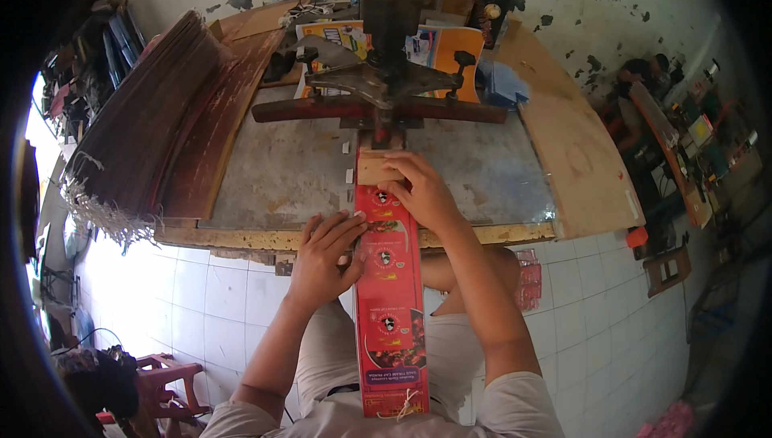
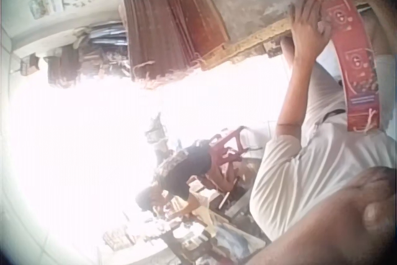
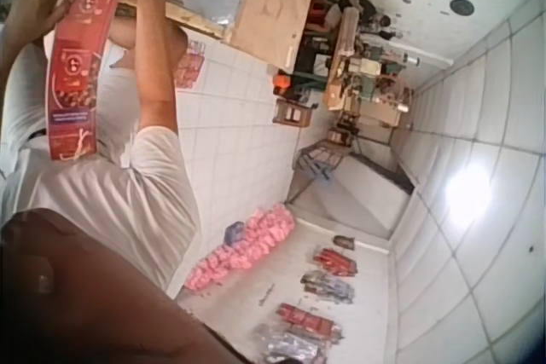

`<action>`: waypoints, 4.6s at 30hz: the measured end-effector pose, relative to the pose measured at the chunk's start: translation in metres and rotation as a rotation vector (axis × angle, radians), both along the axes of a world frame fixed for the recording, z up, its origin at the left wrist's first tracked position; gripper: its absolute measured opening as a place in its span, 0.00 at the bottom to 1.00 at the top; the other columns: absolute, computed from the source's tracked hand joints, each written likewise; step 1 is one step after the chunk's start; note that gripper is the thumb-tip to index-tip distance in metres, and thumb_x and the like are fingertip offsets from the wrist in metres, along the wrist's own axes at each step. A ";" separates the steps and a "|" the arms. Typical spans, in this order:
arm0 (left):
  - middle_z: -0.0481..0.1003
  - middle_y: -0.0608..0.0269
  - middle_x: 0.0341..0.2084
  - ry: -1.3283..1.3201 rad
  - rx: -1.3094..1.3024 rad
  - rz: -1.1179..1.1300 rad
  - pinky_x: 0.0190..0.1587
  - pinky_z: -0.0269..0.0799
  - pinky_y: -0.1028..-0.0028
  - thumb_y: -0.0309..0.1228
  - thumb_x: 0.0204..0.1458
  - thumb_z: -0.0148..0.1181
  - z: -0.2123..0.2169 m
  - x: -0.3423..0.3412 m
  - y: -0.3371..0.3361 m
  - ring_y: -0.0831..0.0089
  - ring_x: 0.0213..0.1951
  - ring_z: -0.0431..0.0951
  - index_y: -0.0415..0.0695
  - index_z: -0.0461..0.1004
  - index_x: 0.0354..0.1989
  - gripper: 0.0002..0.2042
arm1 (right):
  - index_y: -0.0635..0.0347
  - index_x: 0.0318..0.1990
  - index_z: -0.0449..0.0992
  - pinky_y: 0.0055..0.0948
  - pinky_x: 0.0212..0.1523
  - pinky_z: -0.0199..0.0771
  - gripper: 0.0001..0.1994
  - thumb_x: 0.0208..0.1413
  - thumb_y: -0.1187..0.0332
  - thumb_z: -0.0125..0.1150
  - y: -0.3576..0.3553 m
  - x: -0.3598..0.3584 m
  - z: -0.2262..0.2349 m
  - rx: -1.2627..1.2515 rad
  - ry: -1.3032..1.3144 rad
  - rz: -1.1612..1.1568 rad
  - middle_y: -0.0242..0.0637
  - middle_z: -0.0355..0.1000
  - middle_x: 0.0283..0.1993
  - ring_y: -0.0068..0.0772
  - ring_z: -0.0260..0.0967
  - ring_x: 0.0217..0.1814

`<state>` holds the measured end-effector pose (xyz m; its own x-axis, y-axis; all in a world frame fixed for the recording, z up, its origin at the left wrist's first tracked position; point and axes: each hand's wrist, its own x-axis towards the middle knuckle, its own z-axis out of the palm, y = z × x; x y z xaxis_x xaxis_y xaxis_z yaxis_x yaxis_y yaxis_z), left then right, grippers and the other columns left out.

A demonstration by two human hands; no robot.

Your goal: The person aligns a long red strip of packaging under a manual sealing machine, pulls the lever down to seal a section, and repeats this for multiple sections of the strip.

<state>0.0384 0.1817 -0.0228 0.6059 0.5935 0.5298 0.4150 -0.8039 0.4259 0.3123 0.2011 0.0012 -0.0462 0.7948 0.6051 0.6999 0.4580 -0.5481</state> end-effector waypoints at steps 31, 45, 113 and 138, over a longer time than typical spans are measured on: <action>0.81 0.64 0.70 0.001 0.004 0.008 0.79 0.57 0.42 0.35 0.62 0.68 0.002 0.000 -0.003 0.56 0.74 0.75 0.44 0.83 0.65 0.23 | 0.61 0.55 0.84 0.46 0.63 0.80 0.18 0.60 0.67 0.81 -0.005 -0.004 0.005 0.040 -0.106 -0.142 0.40 0.78 0.62 0.51 0.77 0.63; 0.70 0.63 0.81 0.054 0.124 0.163 0.83 0.47 0.44 0.42 0.65 0.66 -0.070 -0.029 -0.022 0.58 0.83 0.62 0.49 0.75 0.76 0.30 | 0.59 0.53 0.85 0.42 0.66 0.77 0.18 0.57 0.69 0.84 -0.162 0.024 0.026 -0.067 0.048 -0.056 0.39 0.81 0.60 0.46 0.79 0.64; 0.77 0.68 0.74 -0.077 0.344 0.306 0.87 0.29 0.47 0.41 0.60 0.70 -0.113 -0.005 -0.015 0.60 0.80 0.66 0.54 0.80 0.70 0.27 | 0.60 0.83 0.61 0.25 0.50 0.74 0.33 0.77 0.64 0.65 -0.243 -0.061 -0.070 -0.375 0.848 -0.132 0.35 0.82 0.47 0.20 0.75 0.46; 0.78 0.60 0.71 0.007 0.078 -0.069 0.79 0.57 0.43 0.41 0.63 0.68 0.010 -0.007 0.011 0.52 0.74 0.72 0.45 0.81 0.66 0.24 | 0.60 0.80 0.69 0.21 0.37 0.69 0.28 0.77 0.66 0.66 -0.152 -0.056 -0.031 -0.452 0.804 -0.169 0.29 0.80 0.34 0.13 0.70 0.34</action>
